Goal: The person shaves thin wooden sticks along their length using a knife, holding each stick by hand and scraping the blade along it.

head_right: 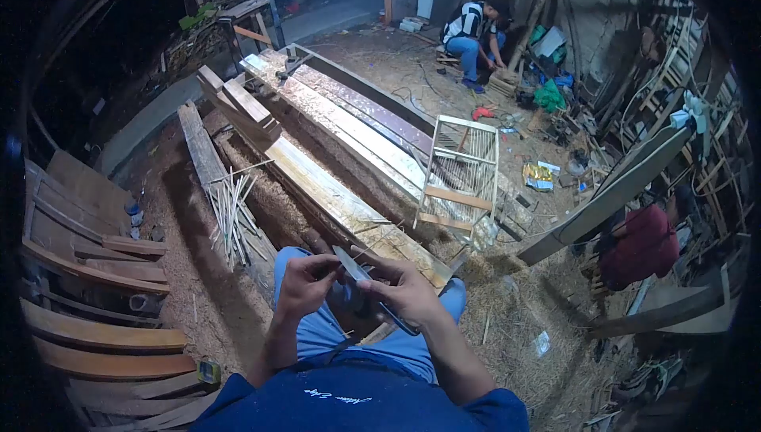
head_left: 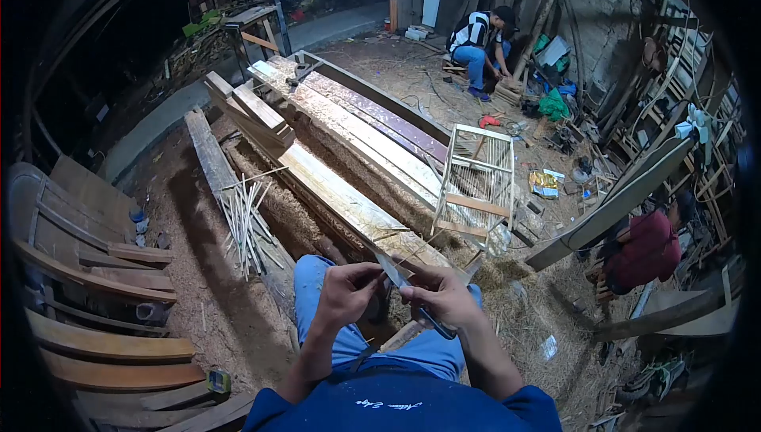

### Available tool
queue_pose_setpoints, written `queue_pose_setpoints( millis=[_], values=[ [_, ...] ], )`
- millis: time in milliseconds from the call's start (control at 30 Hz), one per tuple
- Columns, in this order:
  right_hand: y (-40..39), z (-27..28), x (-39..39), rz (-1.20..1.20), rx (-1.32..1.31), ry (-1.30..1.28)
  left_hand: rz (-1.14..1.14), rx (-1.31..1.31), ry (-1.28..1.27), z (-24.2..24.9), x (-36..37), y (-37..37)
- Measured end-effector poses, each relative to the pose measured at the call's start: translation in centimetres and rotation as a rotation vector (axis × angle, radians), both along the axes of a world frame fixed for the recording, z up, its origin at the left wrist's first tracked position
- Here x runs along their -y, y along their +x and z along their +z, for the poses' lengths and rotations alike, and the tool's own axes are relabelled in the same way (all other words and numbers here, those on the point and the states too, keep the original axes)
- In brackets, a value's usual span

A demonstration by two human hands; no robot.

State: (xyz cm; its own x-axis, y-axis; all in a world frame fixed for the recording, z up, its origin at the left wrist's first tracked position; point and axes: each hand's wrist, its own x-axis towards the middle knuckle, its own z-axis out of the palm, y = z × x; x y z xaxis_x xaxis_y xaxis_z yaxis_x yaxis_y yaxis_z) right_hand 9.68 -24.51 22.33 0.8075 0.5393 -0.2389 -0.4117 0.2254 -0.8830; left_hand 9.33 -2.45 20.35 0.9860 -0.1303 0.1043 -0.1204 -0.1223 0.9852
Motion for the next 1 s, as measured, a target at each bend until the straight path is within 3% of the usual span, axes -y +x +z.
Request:
queue_pose_setpoints(
  millis=[100, 333, 533, 667, 800, 867, 933, 1000],
  values=[
    [0.2, 0.7, -1.1, -0.032, 0.040, -0.017, 0.024, 0.116, 0.175, 2.0, -1.3, -0.5],
    [-0.6, 2.2, -2.3, -0.141, 0.129, -0.102, 0.081, 0.320, 0.222, 1.9, -2.6, -1.2],
    [0.2, 2.8, 1.3, -0.482, 0.098, -0.208, 0.076, 0.232, 0.167, 1.9, -3.4, -1.8],
    [-0.5, 3.8, 0.4, -0.332, 0.135, -0.131, 0.085, 0.195, 0.168, 1.9, -3.0, -1.3],
    [-1.1, 0.7, -2.0, -0.203, 0.085, -0.074, 0.069, 0.208, 0.183, 2.0, -1.9, -0.8],
    [-1.0, 1.9, -1.7, -0.217, 0.019, -0.060, 0.042, 0.203, 0.194, 2.0, -1.6, -0.7],
    [-0.6, 2.0, -0.4, -0.417, 0.068, -0.163, -0.050, 0.058, 0.089, 1.4, -1.5, -0.6],
    [-0.1, 2.5, 1.2, -0.500, 0.081, -0.091, -0.080, 0.035, 0.090, -0.3, -1.8, -0.1]
  ],
)
